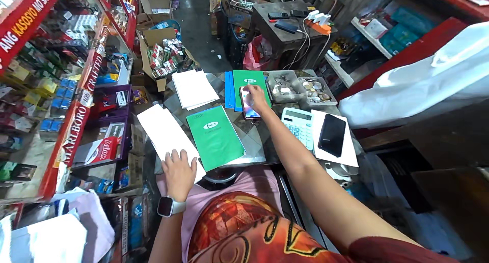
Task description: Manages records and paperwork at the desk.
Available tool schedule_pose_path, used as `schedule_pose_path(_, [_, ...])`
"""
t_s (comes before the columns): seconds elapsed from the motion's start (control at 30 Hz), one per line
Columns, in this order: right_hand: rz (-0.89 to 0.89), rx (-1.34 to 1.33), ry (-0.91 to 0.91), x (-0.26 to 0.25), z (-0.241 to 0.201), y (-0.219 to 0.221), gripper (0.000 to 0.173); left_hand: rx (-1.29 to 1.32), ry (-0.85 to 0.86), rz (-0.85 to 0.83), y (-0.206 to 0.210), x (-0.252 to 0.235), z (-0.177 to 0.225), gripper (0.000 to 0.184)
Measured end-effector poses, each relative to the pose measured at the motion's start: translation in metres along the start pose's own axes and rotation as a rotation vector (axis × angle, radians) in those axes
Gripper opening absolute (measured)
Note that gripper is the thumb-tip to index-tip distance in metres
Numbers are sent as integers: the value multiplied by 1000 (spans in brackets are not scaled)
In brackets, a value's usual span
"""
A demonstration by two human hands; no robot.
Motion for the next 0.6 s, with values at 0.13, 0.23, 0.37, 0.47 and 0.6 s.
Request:
schedule_pose_path(0.13, [44, -37, 19, -1, 0, -5, 33, -6, -3, -2, 1, -1, 0, 59])
schedule_pose_path(0.23, [89, -76, 62, 2, 1, -9, 35, -9, -2, 6, 1, 0, 0, 59])
schedule_pose_path(0.37, [-16, -13, 27, 4, 2, -3, 39, -27, 4, 8, 1, -1, 0, 59])
schedule_pose_path(0.47, [-7, -3, 11, 6, 3, -5, 38, -29, -7, -10, 1, -1, -1, 59])
schedule_pose_path(0.6, [224, -110, 100, 17, 8, -24, 33, -18, -3, 1, 0, -1, 1, 58])
Point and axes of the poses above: each hand's wrist, its own x-axis away from the middle knuckle, its own y-axis out of the palm, z = x × y, the point moved 4 cm from there along -x, towards the middle knuckle, and after that the axes turned 4 degrees about -y, right-handed, at the moved point
